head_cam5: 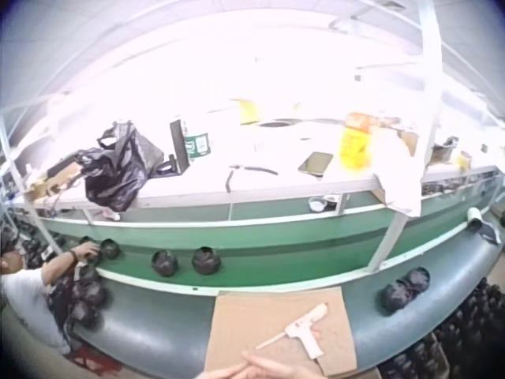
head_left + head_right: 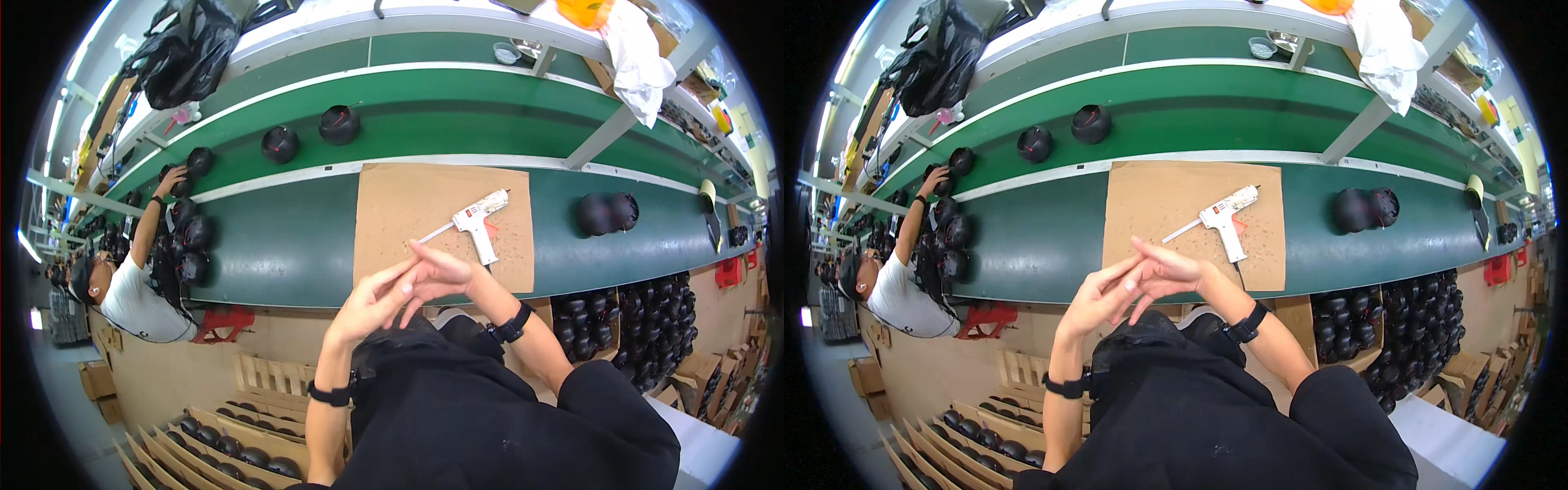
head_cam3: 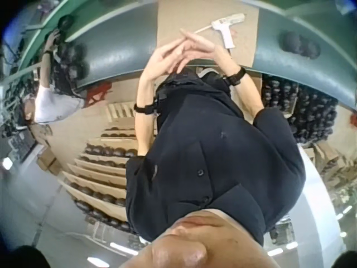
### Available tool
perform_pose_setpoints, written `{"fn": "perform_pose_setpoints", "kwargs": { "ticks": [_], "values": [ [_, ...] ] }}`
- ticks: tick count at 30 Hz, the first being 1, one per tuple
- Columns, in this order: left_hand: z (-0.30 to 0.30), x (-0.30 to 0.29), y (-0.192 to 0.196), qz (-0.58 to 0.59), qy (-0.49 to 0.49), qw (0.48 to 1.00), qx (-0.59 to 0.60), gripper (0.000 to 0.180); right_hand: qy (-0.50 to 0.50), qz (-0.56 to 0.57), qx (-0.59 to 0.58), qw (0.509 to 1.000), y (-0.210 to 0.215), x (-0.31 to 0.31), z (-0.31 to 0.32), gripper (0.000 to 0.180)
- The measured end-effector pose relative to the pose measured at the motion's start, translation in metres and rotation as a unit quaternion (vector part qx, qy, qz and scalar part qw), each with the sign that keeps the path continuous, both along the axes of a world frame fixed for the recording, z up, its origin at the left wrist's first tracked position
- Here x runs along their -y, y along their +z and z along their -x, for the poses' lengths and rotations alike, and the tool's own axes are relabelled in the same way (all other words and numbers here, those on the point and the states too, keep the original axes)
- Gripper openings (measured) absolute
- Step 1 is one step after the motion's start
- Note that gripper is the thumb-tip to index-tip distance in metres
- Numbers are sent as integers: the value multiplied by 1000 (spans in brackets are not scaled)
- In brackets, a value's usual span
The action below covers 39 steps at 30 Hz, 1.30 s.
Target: The person is assembling wiring into spherical plastic housings using a glue gun.
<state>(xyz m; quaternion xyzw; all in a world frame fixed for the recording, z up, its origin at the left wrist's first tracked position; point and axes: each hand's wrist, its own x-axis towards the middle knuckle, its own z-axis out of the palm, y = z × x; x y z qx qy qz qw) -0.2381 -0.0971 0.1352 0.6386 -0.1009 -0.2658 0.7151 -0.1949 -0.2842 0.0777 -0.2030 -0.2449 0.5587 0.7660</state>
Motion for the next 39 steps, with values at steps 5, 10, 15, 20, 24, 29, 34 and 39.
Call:
{"fn": "perform_pose_setpoints", "kwargs": {
  "ticks": [5, 10, 15, 20, 24, 29, 34, 39],
  "values": [
    [13, 6, 2, -258, 109, 941, 188, 14, -35, 294, 225, 928, 4, 5, 2, 79],
    [13, -20, 9, -119, 267, 953, 79, 12, -176, 233, 129, 948, -21, 26, 1, 72],
    [1, -50, 9, -88, 318, 939, 97, 16, -220, 18, -4, 975, 7, 30, 11, 78],
    [-10, -75, 2, -43, 431, 897, 94, 21, -276, -97, -110, 950, 24, 42, 9, 78],
    [-8, -110, -1, -34, 489, 863, 122, 19, -312, -65, -123, 940, 15, 56, 4, 77],
    [0, -121, 7, -60, 479, 867, 123, 19, -360, 43, -87, 928, -1, 63, 2, 75],
    [-5, -93, 11, -66, 410, 899, 136, 20, -356, 89, -34, 930, 2, 47, 6, 72],
    [1, -50, 11, -98, 311, 937, 125, 26, -294, 4, -4, 956, 39, 17, 21, 76]
  ]
}}
